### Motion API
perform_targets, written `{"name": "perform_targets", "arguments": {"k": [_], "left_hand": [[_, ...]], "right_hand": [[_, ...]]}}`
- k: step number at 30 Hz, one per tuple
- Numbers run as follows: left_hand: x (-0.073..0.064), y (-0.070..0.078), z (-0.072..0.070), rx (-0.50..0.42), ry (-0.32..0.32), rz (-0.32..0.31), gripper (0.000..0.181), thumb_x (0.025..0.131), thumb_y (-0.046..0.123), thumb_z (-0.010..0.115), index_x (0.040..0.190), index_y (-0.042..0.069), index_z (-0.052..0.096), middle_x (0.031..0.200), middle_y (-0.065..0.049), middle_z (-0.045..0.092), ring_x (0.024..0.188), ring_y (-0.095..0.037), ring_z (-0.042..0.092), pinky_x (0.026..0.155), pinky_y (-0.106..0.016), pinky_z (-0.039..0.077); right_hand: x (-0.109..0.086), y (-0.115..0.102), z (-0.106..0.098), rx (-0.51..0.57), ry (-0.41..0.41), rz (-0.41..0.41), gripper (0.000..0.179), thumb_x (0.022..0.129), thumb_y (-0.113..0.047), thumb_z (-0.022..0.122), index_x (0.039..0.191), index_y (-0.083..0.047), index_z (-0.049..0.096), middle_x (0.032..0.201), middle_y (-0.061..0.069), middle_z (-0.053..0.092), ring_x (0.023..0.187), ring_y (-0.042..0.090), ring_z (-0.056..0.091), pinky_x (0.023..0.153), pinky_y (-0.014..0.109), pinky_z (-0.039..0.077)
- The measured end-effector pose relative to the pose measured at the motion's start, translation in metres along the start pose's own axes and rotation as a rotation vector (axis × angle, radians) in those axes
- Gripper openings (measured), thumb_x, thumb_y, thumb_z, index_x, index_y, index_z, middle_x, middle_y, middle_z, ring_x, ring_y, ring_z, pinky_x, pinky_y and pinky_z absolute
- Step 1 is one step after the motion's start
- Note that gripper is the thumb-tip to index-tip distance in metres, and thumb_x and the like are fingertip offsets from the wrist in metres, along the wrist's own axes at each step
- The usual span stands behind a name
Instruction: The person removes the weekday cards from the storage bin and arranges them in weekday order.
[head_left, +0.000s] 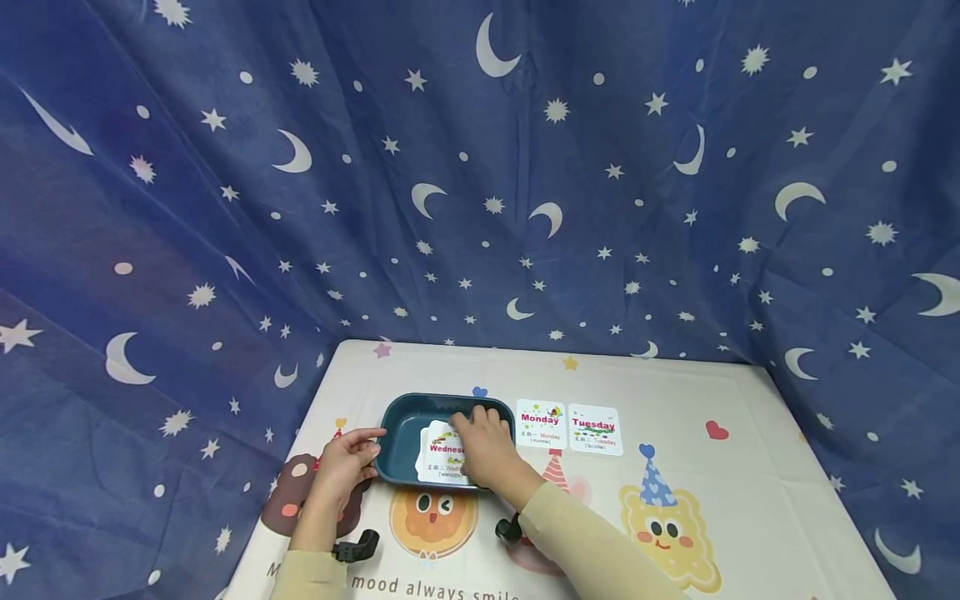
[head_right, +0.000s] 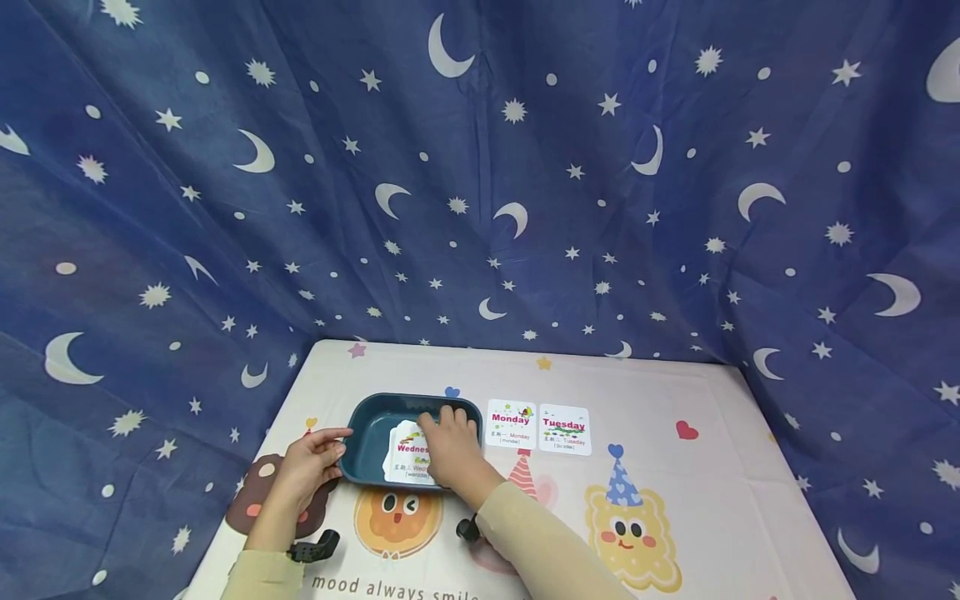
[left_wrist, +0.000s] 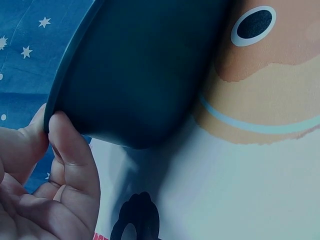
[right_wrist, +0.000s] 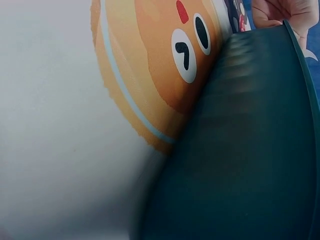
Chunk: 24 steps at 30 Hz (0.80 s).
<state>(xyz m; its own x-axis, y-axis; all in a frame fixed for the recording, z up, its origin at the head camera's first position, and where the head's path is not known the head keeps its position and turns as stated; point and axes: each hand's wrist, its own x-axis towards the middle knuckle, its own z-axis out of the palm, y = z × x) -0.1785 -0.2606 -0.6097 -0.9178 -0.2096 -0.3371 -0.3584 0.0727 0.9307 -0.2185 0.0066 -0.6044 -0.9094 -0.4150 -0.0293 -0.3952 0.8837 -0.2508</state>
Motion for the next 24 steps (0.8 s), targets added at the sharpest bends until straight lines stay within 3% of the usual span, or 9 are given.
{"name": "perform_targets", "arguments": {"k": [7, 16, 19, 24], "left_hand": [[-0.001, 0.002, 0.000, -0.002, -0.011, 0.011, 0.031, 0.103, -0.002, 0.067, 0.134, -0.001, 0.072, 0.087, -0.003, 0.060, 0.069, -0.014, 0.058, 0.061, -0.025, 0.058], [-0.001, 0.001, 0.000, 0.001, -0.008, 0.012, 0.031, 0.103, -0.002, 0.067, 0.134, 0.000, 0.072, 0.088, -0.003, 0.059, 0.070, -0.015, 0.058, 0.062, -0.024, 0.059], [0.000, 0.001, 0.000, 0.004, -0.007, 0.007, 0.031, 0.103, -0.002, 0.066, 0.134, 0.001, 0.072, 0.088, -0.003, 0.060, 0.070, -0.015, 0.058, 0.063, -0.024, 0.059], [0.001, 0.001, -0.001, 0.002, -0.009, 0.002, 0.031, 0.103, -0.002, 0.066, 0.134, 0.001, 0.072, 0.089, -0.003, 0.060, 0.071, -0.015, 0.058, 0.063, -0.025, 0.059]], "right_hand": [[-0.001, 0.003, -0.003, 0.057, 0.042, -0.027, 0.056, 0.090, -0.006, 0.081, 0.141, -0.025, 0.066, 0.115, 0.003, 0.057, 0.093, 0.016, 0.049, 0.080, 0.030, 0.050], [-0.001, 0.005, -0.010, 0.226, 0.030, -0.015, 0.052, 0.092, 0.004, 0.074, 0.136, -0.025, 0.073, 0.107, 0.000, 0.054, 0.082, 0.010, 0.053, 0.072, 0.021, 0.049], [-0.002, 0.006, -0.013, 0.246, 0.027, -0.022, 0.050, 0.094, 0.003, 0.072, 0.134, -0.025, 0.074, 0.108, -0.002, 0.060, 0.085, 0.010, 0.056, 0.076, 0.023, 0.052], [-0.002, 0.007, -0.018, 0.285, 0.032, -0.030, 0.042, 0.097, 0.001, 0.070, 0.131, -0.023, 0.076, 0.117, -0.001, 0.072, 0.102, 0.014, 0.065, 0.097, 0.034, 0.060]]}}
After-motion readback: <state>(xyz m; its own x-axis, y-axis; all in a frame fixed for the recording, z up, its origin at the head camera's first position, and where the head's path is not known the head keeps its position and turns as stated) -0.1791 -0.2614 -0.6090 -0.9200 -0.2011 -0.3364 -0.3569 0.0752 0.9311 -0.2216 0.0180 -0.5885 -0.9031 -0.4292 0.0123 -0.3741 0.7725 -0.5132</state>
